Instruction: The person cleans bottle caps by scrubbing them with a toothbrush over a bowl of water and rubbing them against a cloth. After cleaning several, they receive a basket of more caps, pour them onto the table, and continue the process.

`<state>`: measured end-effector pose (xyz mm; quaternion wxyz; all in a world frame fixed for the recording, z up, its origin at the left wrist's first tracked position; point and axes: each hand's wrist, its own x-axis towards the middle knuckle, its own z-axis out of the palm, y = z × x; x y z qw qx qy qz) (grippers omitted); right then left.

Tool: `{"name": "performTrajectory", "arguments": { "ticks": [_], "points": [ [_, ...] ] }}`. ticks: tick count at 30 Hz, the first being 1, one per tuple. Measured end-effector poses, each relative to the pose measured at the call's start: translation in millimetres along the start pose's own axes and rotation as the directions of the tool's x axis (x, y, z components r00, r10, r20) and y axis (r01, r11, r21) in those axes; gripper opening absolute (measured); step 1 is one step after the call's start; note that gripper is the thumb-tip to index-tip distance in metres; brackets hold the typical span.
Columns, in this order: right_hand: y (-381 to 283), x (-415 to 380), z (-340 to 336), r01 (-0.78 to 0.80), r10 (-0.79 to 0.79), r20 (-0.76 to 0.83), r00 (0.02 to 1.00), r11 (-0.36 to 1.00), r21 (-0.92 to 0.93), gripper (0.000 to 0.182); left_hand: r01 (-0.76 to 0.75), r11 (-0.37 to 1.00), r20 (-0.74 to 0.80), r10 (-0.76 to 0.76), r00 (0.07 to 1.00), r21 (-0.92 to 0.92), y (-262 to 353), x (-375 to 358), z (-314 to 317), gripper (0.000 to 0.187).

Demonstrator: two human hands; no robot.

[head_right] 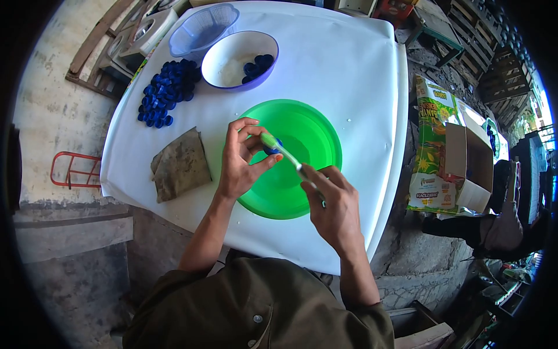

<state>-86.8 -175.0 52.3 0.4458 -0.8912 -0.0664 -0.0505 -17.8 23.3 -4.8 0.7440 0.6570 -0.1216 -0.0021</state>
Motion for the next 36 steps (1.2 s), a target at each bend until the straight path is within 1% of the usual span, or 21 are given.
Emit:
{"name": "performTrajectory", "arguments": {
  "ticks": [2, 5, 8, 9, 12, 13, 16, 17, 20, 21, 23, 24, 25, 26, 27, 28, 29, 30, 32, 33, 36],
  "points": [
    [1, -2, -4, -0.011, 0.008, 0.047, 0.999, 0.998, 0.068, 0.03, 0.002, 1.0, -0.008, -0.002, 1.0, -0.015, 0, -1, -2, 0.068],
    [5, 0, -8, -0.088, 0.088, 0.002, 0.996, 0.996, 0.001, 0.03, -0.002, 0.998, -0.021, 0.001, 1.0, -0.063, -3, -2, -3, 0.068],
    [7, 2, -2, -0.027, 0.029, -0.04, 0.999, 0.999, 0.041, 0.03, -0.009, 0.994, 0.01, 0.01, 1.0, -0.108, -3, -1, -1, 0.068],
    [0, 3, -3, -0.048, 0.049, -0.006, 0.999, 0.998, 0.043, 0.029, -0.015, 0.996, -0.01, 0.014, 1.0, -0.084, -4, -1, -3, 0.068],
    [4, 0, -7, -0.082, 0.079, 0.026, 0.997, 0.984, 0.156, 0.029, -0.027, 0.991, -0.011, 0.026, 1.0, -0.131, -3, -1, -7, 0.068],
    [5, 2, -8, -0.098, 0.095, 0.031, 0.995, 0.987, 0.126, 0.029, -0.016, 0.985, -0.031, 0.011, 0.999, -0.171, -4, -2, -6, 0.068],
    [8, 4, -13, -0.156, 0.155, 0.036, 0.987, 0.987, 0.032, 0.03, -0.033, 0.989, -0.012, 0.032, 0.999, -0.146, -2, -2, -4, 0.069],
    [6, 5, -8, -0.118, 0.119, -0.003, 0.993, 0.991, 0.068, 0.03, 0.029, 0.979, -0.003, -0.03, 1.0, -0.204, 1, -3, -1, 0.069],
    [3, 6, -4, -0.089, 0.085, 0.037, 0.996, 0.988, 0.129, 0.029, 0.057, 0.979, 0.01, -0.056, 0.998, -0.196, 4, -3, -2, 0.069],
    [4, 5, -5, -0.083, 0.077, 0.046, 0.996, 0.983, 0.166, 0.029, 0.034, 0.986, 0.011, -0.032, 0.999, -0.164, 3, -3, -3, 0.069],
    [16, 2, -8, -0.133, 0.123, 0.068, 0.99, 0.972, 0.193, 0.028, -0.015, 0.995, 0.009, 0.016, 1.0, -0.099, 0, -2, -6, 0.07],
    [21, 2, -10, -0.159, 0.146, 0.077, 0.986, 0.966, 0.205, 0.028, -0.011, 0.991, 0.006, 0.012, 1.0, -0.133, 1, -2, -6, 0.066],
    [21, 3, -13, -0.193, 0.185, 0.064, 0.981, 0.968, 0.162, 0.028, -0.004, 0.986, 0.004, 0.005, 1.0, -0.168, 3, -2, -5, 0.062],
    [20, 4, -13, -0.19, 0.187, 0.037, 0.982, 0.972, 0.136, 0.028, 0.004, 0.979, 0.005, -0.003, 1.0, -0.204, 4, -3, -3, 0.058],
    [19, 4, -13, -0.189, 0.19, 0.009, 0.982, 0.976, 0.11, 0.028, -0.033, 0.999, 0.018, 0.033, 0.999, -0.023, 3, -2, -3, 0.051],
    [18, 5, -13, -0.188, 0.19, -0.019, 0.982, 0.978, 0.086, 0.028, -0.072, 0.985, 0.038, 0.067, 0.997, 0.16, 1, 1, -3, 0.044],
    [19, 5, -12, -0.175, 0.179, -0.035, 0.983, 0.98, 0.091, 0.029, -0.113, 0.934, 0.064, 0.097, 0.993, 0.338, 0, 3, -4, 0.038],
    [18, 4, -12, -0.184, 0.189, -0.044, 0.981, 0.979, 0.086, 0.029, -0.177, 0.852, 0.095, 0.15, 0.984, 0.493, -1, 2, -4, 0.033],
    [15, 4, -12, -0.202, 0.207, -0.061, 0.976, 0.976, 0.074, 0.029, -0.285, 0.601, 0.179, 0.231, 0.956, 0.747, -5, 2, 0, 0.024],
    [17, 3, -11, -0.205, 0.209, -0.055, 0.976, 0.976, 0.077, 0.029, -0.249, 0.625, 0.159, 0.197, 0.968, 0.74, -10, 0, 2, 0.022],
    [22, -1, -9, -0.203, 0.208, -0.06, 0.976, 0.976, 0.08, 0.028, -0.24, 0.605, 0.179, 0.161, 0.971, 0.759, -13, 0, 3, 0.02]
  ]
}}
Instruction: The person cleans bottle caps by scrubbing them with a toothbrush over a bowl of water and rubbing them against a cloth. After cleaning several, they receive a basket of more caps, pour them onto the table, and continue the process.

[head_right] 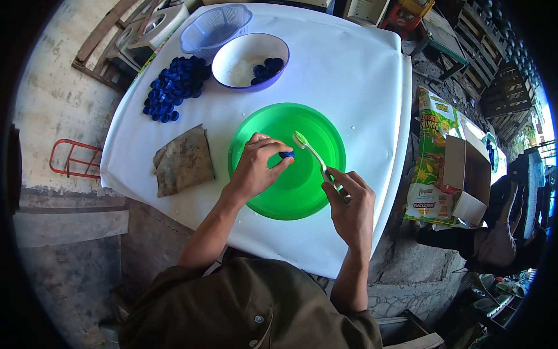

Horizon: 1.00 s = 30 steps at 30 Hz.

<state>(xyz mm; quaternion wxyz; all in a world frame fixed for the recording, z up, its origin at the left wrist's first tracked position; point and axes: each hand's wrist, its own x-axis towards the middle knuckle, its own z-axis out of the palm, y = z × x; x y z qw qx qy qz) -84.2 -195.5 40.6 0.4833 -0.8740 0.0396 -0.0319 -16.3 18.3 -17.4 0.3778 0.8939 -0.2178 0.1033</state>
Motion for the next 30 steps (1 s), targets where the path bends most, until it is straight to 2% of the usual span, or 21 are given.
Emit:
{"name": "performTrajectory", "arguments": {
  "ticks": [3, 5, 6, 8, 9, 10, 12, 13, 14, 16, 17, 18, 20, 23, 24, 26, 27, 29, 30],
  "points": [
    [-2, -4, 1, 0.019, -0.017, -0.075, 0.997, 1.0, 0.024, 0.027, -0.017, 0.997, -0.161, 0.003, 0.987, -0.08, 11, 6, -12, 0.018],
    [-4, -6, 2, 0.017, -0.009, -0.138, 0.99, 0.998, 0.056, 0.025, -0.113, 0.99, -0.302, 0.084, 0.95, -0.081, 20, 13, -22, 0.02],
    [-6, -6, 1, -0.001, 0.003, -0.103, 0.995, 1.0, 0.021, 0.025, -0.156, 0.986, -0.371, 0.121, 0.921, -0.065, 22, 13, -26, 0.02],
    [2, -5, 1, 0.069, -0.068, 0.014, 0.998, 0.986, -0.154, 0.026, -0.021, 1.0, -0.174, 0.018, 0.985, -0.015, 19, 10, -24, 0.019],
    [2, -5, 5, 0.013, -0.014, -0.012, 1.0, 0.994, -0.109, 0.026, 0.016, 1.0, -0.134, -0.017, 0.991, -0.015, 11, 5, -16, 0.021],
    [5, -6, 8, 0.072, -0.084, -0.085, 0.993, 0.988, -0.136, 0.024, 0.051, 0.999, -0.101, -0.053, 0.994, -0.013, 9, 3, -12, 0.023],
    [-3, -8, 10, 0.018, -0.031, -0.159, 0.987, 0.996, -0.083, 0.024, -0.011, 0.998, -0.205, -0.002, 0.979, -0.06, 14, 1, -13, 0.028],
    [3, -7, 7, 0.068, -0.087, -0.079, 0.993, 0.974, -0.218, 0.025, 0.007, 0.998, -0.164, -0.017, 0.986, -0.061, 16, -1, -14, 0.029],
    [12, -7, 5, 0.131, -0.128, 0.029, 0.991, 0.957, -0.259, 0.027, 0.099, 0.995, -0.073, -0.101, 0.992, -0.024, 17, -5, -14, 0.026],
    [10, -6, 11, 0.104, -0.123, -0.06, 0.991, 0.962, -0.251, 0.027, 0.04, 0.997, -0.085, -0.046, 0.995, -0.072, 12, -6, -10, 0.024],
    [6, -6, 12, 0.063, -0.089, -0.116, 0.989, 0.976, -0.207, 0.027, 0.002, 0.991, -0.145, -0.021, 0.989, -0.133, 12, -6, -10, 0.021],
    [11, -5, 13, 0.104, -0.131, -0.134, 0.982, 0.976, -0.191, 0.027, -0.012, 0.995, -0.109, 0.001, 0.994, -0.102, 10, -8, -12, 0.021],
    [28, 0, 11, 0.225, -0.235, -0.001, 0.972, 0.931, -0.287, 0.028, 0.091, 0.993, 0.205, -0.105, 0.973, 0.074, 7, -15, -17, 0.022],
    [18, -1, 18, 0.124, -0.142, -0.145, 0.979, 0.984, -0.13, 0.028, -0.055, 0.996, -0.082, 0.049, 0.995, -0.073, 5, -19, -7, 0.023],
    [17, -1, 18, 0.13, -0.152, -0.181, 0.972, 0.984, -0.126, 0.028, -0.006, 0.999, -0.039, 0.004, 0.999, -0.043, 6, -20, -10, 0.025],
    [35, 4, 10, 0.216, -0.223, 0.005, 0.975, 0.938, -0.273, 0.027, 0.095, 0.995, 0.052, -0.096, 0.994, 0.014, 12, -22, -15, 0.028],
    [34, 4, 11, 0.2, -0.21, -0.013, 0.978, 0.947, -0.251, 0.027, 0.183, 0.969, 0.31, -0.226, 0.923, 0.164, 13, -21, -18, 0.035],
    [29, 3, 13, 0.174, -0.187, -0.045, 0.981, 0.962, -0.208, 0.027, 0.035, 0.999, 0.059, -0.033, 0.998, -0.041, 13, -23, -11, 0.04],
    [19, 2, 16, 0.146, -0.167, -0.122, 0.978, 0.976, -0.164, 0.027, -0.062, 0.991, -0.082, 0.052, 0.995, -0.121, 13, -22, -9, 0.042]
  ]
}}
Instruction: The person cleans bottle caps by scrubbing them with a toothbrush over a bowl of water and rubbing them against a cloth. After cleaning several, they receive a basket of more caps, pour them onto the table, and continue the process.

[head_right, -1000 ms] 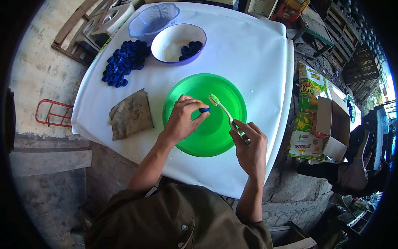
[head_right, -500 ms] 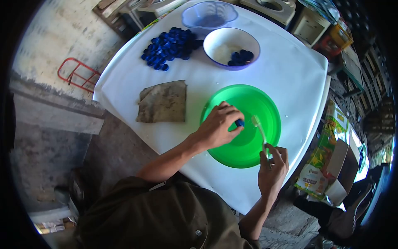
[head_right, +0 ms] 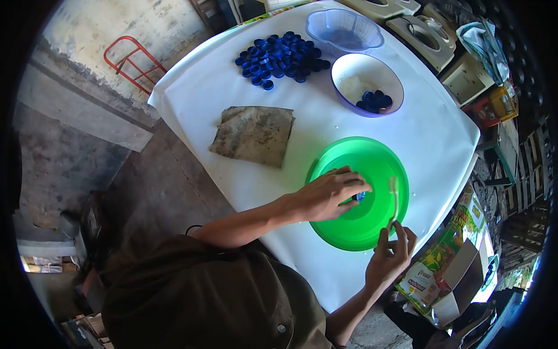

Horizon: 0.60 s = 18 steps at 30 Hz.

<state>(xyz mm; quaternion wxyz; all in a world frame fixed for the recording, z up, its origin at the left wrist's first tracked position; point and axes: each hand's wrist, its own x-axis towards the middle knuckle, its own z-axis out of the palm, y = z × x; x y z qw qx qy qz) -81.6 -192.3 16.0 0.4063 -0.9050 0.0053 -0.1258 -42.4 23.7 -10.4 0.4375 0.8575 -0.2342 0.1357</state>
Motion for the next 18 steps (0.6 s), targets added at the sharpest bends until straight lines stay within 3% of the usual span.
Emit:
{"name": "performTrajectory", "arguments": {
  "ticks": [1, 4, 5, 8, 10, 11, 12, 15, 16, 17, 18],
  "points": [
    [-4, 1, -2, -0.002, 0.003, 0.008, 1.0, 1.0, -0.026, 0.027, 0.025, 0.999, 0.019, -0.026, 0.999, 0.026, 2, 0, -1, 0.045],
    [8, 0, -1, 0.02, -0.014, 0.09, 0.996, 0.998, -0.064, 0.027, 0.17, 0.968, 0.308, -0.221, 0.925, 0.184, -2, -3, 3, 0.049],
    [12, 1, -2, 0.036, -0.027, 0.125, 0.992, 0.997, -0.07, 0.026, 0.084, 0.994, 0.122, -0.092, 0.988, 0.071, -2, -6, 7, 0.05],
    [-1, -1, -2, -0.058, 0.059, 0.03, 0.998, 0.998, -0.038, 0.026, 0.141, 0.976, 0.132, -0.164, 0.978, 0.169, -3, -7, 7, 0.051],
    [7, 1, -7, 0.07, -0.038, 0.206, 0.978, 0.987, -0.148, 0.025, 0.132, 0.986, 0.143, -0.145, 0.979, 0.098, -5, -8, 5, 0.048],
    [7, 0, -7, 0.063, -0.042, 0.139, 0.989, 0.987, -0.148, 0.025, 0.125, 0.99, 0.148, -0.133, 0.98, 0.062, -5, -8, 4, 0.047],
    [2, 0, -4, 0.056, -0.046, 0.068, 0.997, 0.988, -0.144, 0.026, 0.082, 0.997, 0.068, -0.083, 0.994, 0.017, -4, -4, 0, 0.045],
    [3, 0, -3, 0.124, -0.109, 0.081, 0.991, 0.971, -0.202, 0.028, -0.009, 0.994, -0.159, -0.009, 0.987, -0.112, 4, -2, -12, 0.04],
    [6, -1, -6, 0.171, -0.117, 0.228, 0.966, 0.957, -0.232, 0.028, -0.014, 0.987, -0.219, -0.021, 0.975, -0.157, 2, -1, -16, 0.039],
    [7, -4, -5, 0.13, -0.098, 0.154, 0.983, 0.968, -0.213, 0.028, -0.024, 0.979, -0.278, -0.033, 0.96, -0.202, 1, 0, -21, 0.037],
    [8, -3, -1, 0.093, -0.081, 0.075, 0.994, 0.978, -0.187, 0.028, -0.048, 0.99, -0.37, -0.005, 0.929, -0.133, 1, -1, -30, 0.039]
  ]
}}
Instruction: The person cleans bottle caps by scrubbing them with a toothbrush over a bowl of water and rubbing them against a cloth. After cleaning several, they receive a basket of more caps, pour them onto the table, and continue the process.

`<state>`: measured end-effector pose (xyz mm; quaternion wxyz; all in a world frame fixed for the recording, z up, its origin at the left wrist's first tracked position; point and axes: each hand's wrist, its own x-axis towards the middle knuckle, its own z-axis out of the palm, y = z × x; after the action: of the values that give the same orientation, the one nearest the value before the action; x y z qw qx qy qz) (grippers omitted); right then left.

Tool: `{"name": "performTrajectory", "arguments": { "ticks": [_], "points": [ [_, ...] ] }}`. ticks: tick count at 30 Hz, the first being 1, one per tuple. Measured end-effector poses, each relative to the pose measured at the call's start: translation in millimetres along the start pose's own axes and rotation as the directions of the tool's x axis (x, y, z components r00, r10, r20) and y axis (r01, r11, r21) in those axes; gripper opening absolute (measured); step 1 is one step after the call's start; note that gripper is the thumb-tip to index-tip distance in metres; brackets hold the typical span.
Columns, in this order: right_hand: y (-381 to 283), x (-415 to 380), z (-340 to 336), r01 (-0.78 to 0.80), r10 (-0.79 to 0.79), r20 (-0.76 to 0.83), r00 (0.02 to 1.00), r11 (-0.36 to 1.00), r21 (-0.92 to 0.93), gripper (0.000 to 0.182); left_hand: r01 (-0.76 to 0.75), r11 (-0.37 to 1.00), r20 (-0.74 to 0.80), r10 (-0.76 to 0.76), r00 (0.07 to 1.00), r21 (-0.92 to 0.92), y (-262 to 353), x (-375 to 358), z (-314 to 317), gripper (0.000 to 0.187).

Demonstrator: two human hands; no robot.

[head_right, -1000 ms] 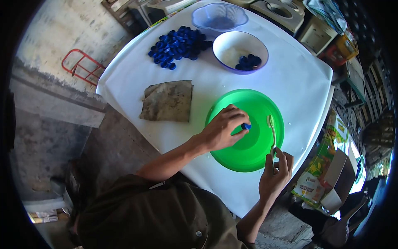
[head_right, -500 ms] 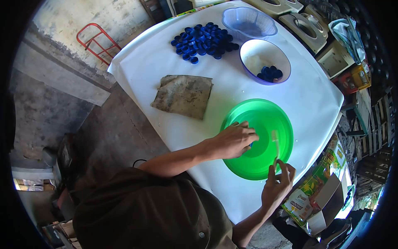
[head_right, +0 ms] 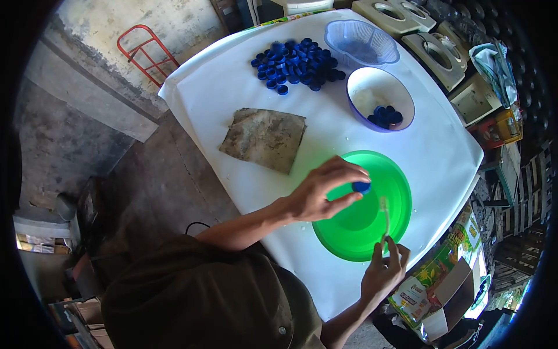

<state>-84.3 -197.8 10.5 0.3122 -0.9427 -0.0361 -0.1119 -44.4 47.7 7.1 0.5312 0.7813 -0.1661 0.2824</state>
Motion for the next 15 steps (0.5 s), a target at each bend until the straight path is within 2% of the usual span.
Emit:
{"name": "performTrajectory", "arguments": {
  "ticks": [2, 3, 4, 6, 8, 10, 13, 15],
  "points": [
    [-2, 1, -6, 0.016, -0.014, 0.073, 0.997, 1.0, -0.017, 0.027, 0.019, 0.997, -0.136, -0.01, 0.991, 0.07, -3, 0, -20, 0.036],
    [-4, 0, -11, 0.018, -0.015, 0.11, 0.994, 1.0, -0.025, 0.027, 0.079, 0.99, -0.184, -0.057, 0.981, 0.118, -8, -2, -29, 0.034],
    [-11, 1, -16, -0.046, 0.057, 0.244, 0.968, 0.998, -0.051, 0.029, 0.139, 0.977, -0.232, -0.1, 0.968, 0.16, -15, -7, -38, 0.033],
    [-1, 0, -14, -0.061, 0.058, 0.163, 0.985, 0.998, 0.012, 0.028, 0.185, 0.91, -0.279, -0.08, 0.957, 0.372, -40, -21, -57, 0.035],
    [4, 2, -17, -0.116, 0.108, 0.163, 0.981, 0.992, 0.04, 0.028, 0.217, 0.831, -0.29, -0.071, 0.954, 0.511, -60, -42, -81, 0.038],
    [7, 0, -19, -0.142, 0.13, 0.152, 0.98, 0.987, 0.071, 0.028, 0.293, 0.747, -0.336, -0.098, 0.937, 0.596, -79, -64, -102, 0.037],
    [7, 1, -18, -0.141, 0.122, 0.145, 0.982, 0.981, 0.134, 0.028, 0.43, 0.65, -0.437, -0.164, 0.884, 0.626, -101, -91, -126, 0.034],
    [0, 3, -18, -0.181, 0.151, 0.168, 0.974, 0.967, 0.178, 0.028, 0.468, 0.545, -0.418, -0.222, 0.881, 0.696, -103, -99, -129, 0.032]
  ]
}}
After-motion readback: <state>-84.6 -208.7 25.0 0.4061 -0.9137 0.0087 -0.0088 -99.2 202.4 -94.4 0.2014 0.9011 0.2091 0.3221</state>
